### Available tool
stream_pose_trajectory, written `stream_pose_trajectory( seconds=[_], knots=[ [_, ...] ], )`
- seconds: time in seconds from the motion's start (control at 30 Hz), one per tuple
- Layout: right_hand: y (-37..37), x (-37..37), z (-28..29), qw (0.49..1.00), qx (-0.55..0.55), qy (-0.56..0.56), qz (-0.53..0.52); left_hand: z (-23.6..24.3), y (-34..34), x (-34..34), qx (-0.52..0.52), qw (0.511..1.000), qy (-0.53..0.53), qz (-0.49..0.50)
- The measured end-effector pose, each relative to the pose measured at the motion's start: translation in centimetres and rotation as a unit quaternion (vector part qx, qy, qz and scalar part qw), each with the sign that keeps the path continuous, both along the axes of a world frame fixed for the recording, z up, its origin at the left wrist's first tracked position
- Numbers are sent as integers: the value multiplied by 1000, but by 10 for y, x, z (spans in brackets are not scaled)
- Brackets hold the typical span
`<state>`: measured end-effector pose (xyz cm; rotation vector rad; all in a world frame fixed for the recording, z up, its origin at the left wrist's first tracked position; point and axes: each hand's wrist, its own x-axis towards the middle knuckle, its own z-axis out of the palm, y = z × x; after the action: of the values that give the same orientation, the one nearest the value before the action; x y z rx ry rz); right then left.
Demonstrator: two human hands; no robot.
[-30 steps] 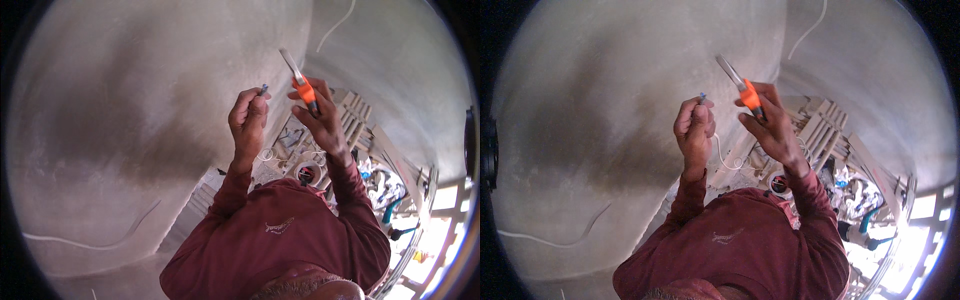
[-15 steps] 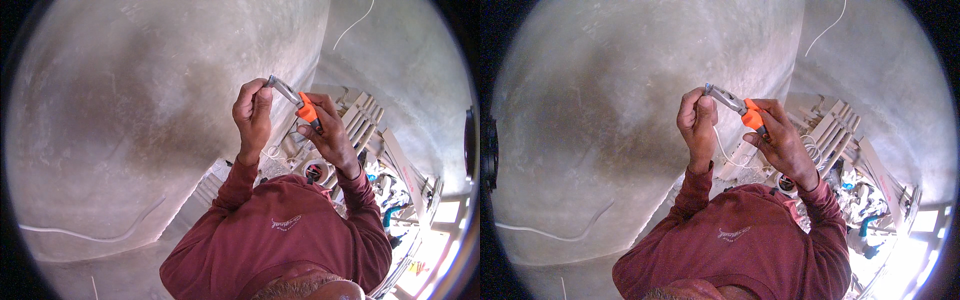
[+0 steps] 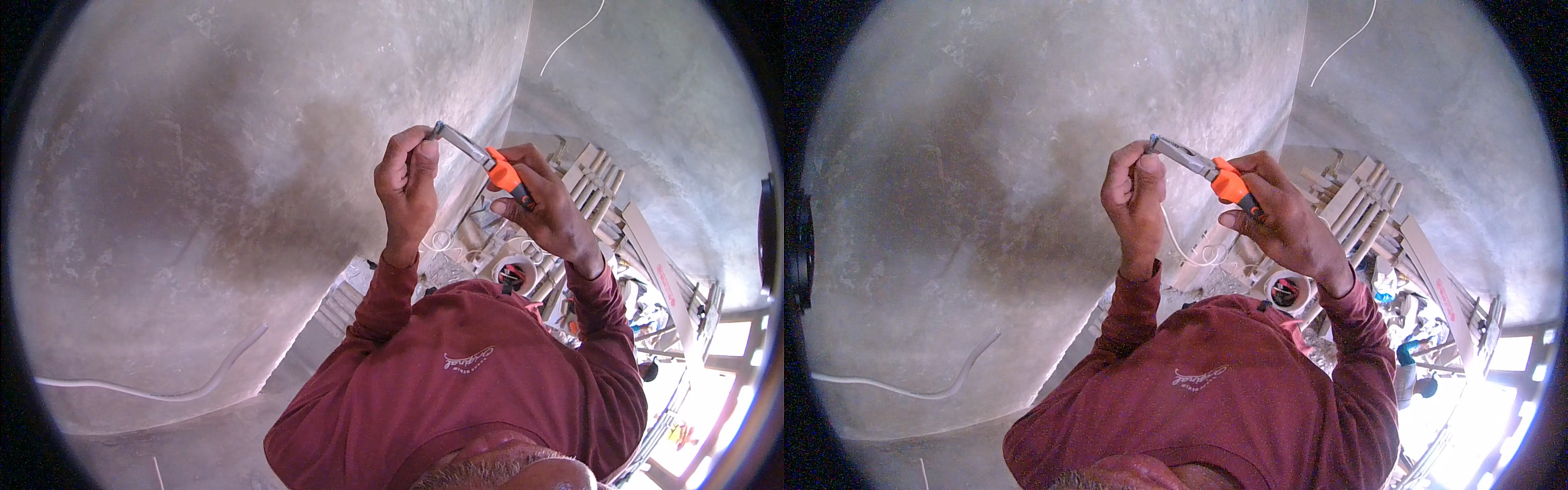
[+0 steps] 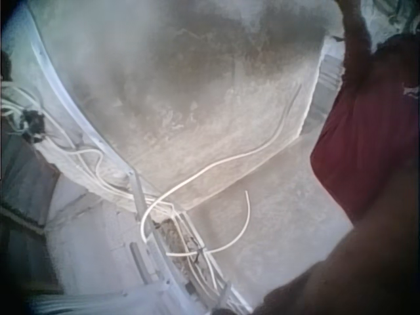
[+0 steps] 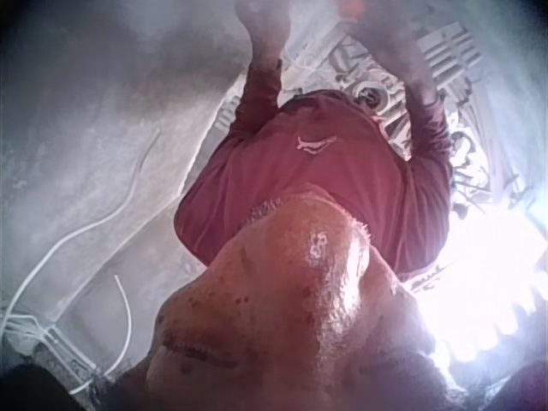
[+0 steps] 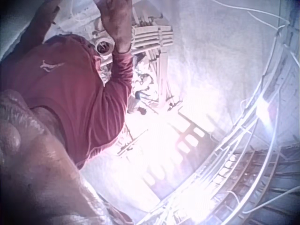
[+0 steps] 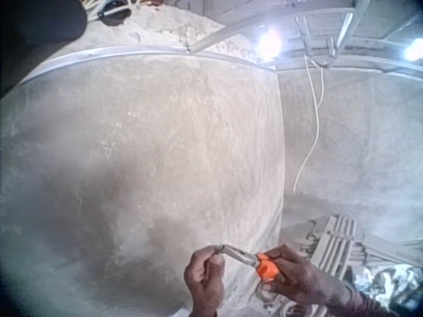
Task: The person uses pliers to strip insulation from electrical wires and kemudian works on connecting them into a ceiling-mounted junction box while standing on a scaffold.
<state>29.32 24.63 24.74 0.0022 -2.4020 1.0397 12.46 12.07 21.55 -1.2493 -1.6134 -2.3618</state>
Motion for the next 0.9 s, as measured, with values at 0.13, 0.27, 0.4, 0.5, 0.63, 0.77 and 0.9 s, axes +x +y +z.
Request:
stream_pose_trajectory(
  seconds=[0.13,0.27,0.4,0.5,0.63,0.77,0.9],
  knots=[
    [-5,1,-1,999,-30,-28,8,1,-2,-3,10,1000,5,-18],
    [-5,0,-4,999,-23,-10,22,0,-6,0,0,1000,-5,-23],
    [-4,-1,-4,999,-37,-5,19,0,-5,1,-5,1000,4,-21],
    [-6,0,2,999,-28,-25,1,-1,-7,0,-12,1000,5,-6],
    [-13,-3,-4,994,48,8,-99,2,-6,3,-29,999,-23,-6],
    [0,-14,-16,922,312,75,-218,1,0,3,-44,998,-44,-12],
    [4,-18,-23,912,329,92,-227,12,2,3,-1,987,-135,-84]
  ],
)
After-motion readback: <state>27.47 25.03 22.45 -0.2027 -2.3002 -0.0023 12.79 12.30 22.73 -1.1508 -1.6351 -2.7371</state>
